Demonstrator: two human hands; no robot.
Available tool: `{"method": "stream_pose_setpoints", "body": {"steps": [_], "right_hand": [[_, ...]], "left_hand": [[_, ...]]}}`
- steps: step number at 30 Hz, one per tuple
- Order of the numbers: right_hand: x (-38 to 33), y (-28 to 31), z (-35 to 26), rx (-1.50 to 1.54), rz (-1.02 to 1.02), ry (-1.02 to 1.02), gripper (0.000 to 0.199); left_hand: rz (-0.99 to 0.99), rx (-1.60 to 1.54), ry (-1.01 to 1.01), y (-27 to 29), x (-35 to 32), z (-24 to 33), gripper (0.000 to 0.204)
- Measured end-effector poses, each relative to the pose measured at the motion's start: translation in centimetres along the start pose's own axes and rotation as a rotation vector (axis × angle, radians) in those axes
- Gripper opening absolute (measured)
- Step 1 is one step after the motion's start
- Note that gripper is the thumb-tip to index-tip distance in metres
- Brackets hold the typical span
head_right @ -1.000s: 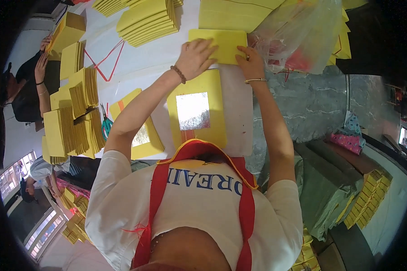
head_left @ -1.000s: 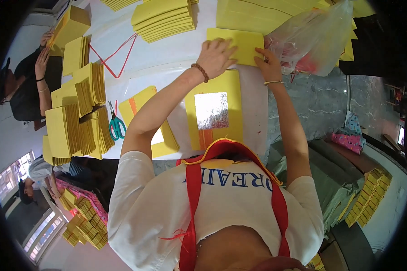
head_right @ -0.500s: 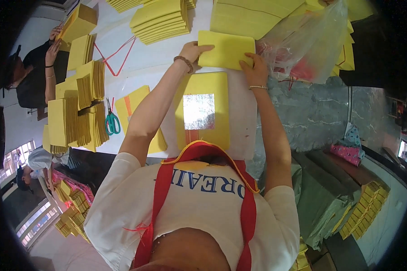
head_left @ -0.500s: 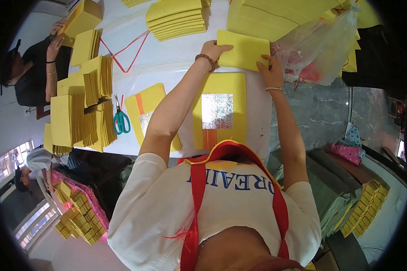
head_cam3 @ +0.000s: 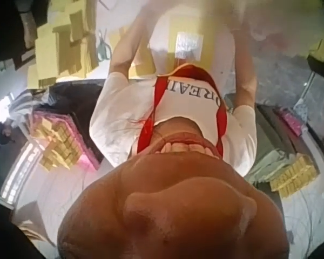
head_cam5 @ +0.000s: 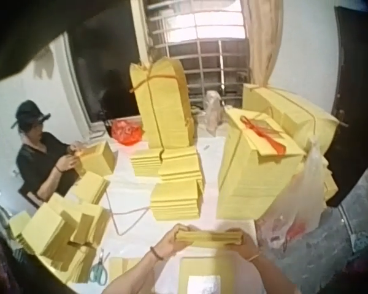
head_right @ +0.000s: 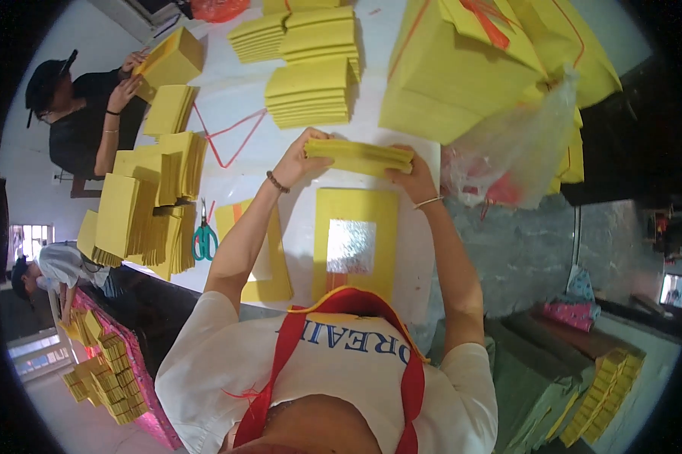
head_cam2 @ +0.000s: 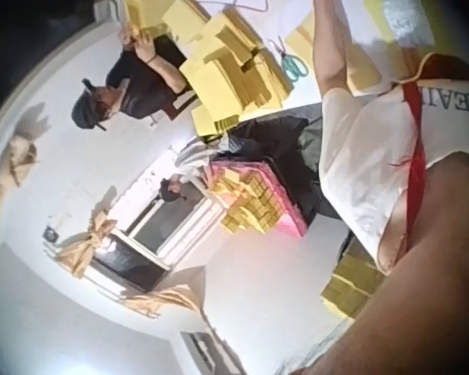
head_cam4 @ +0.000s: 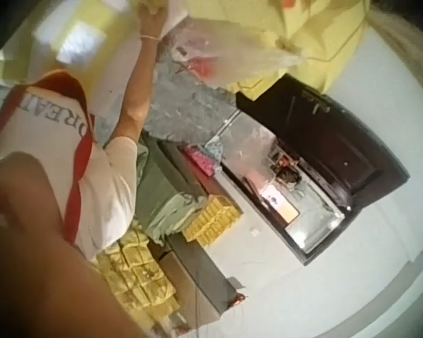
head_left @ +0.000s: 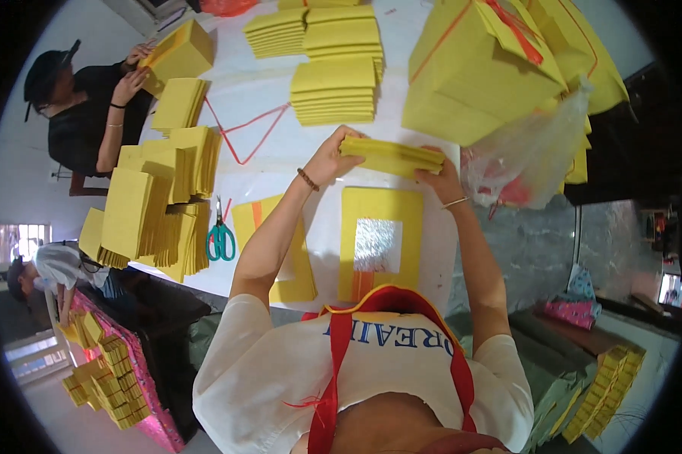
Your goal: Folding and stacking sheets of yellow joss paper with silver foil inserts.
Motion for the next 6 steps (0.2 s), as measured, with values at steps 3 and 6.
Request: {"method": "stream_pose_setpoints", "body": {"steps": [3,6], "right_hand": [[2.0,-2.2,3.8,-0.128,-0.104,0.082,0.046],[2.9,-4.7,4.4,-0.226,-0.118,0.123,0.045]], "left_hand": [[0.069,0.074,0.003,2.9,0.0,-2.6,0.041],[0.217,0.128,-0.007,4.5,-0.7,-6.0,0.04]]}}
Point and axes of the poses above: each hand's wrist, its own x-axis towards the middle knuckle, its own y-axis out of the back of the hand, z = x × y, the point moved 5 cm from there along x, towards the middle knuckle, and after that the axes turned 15 degrees about z, right-handed, at the moved point
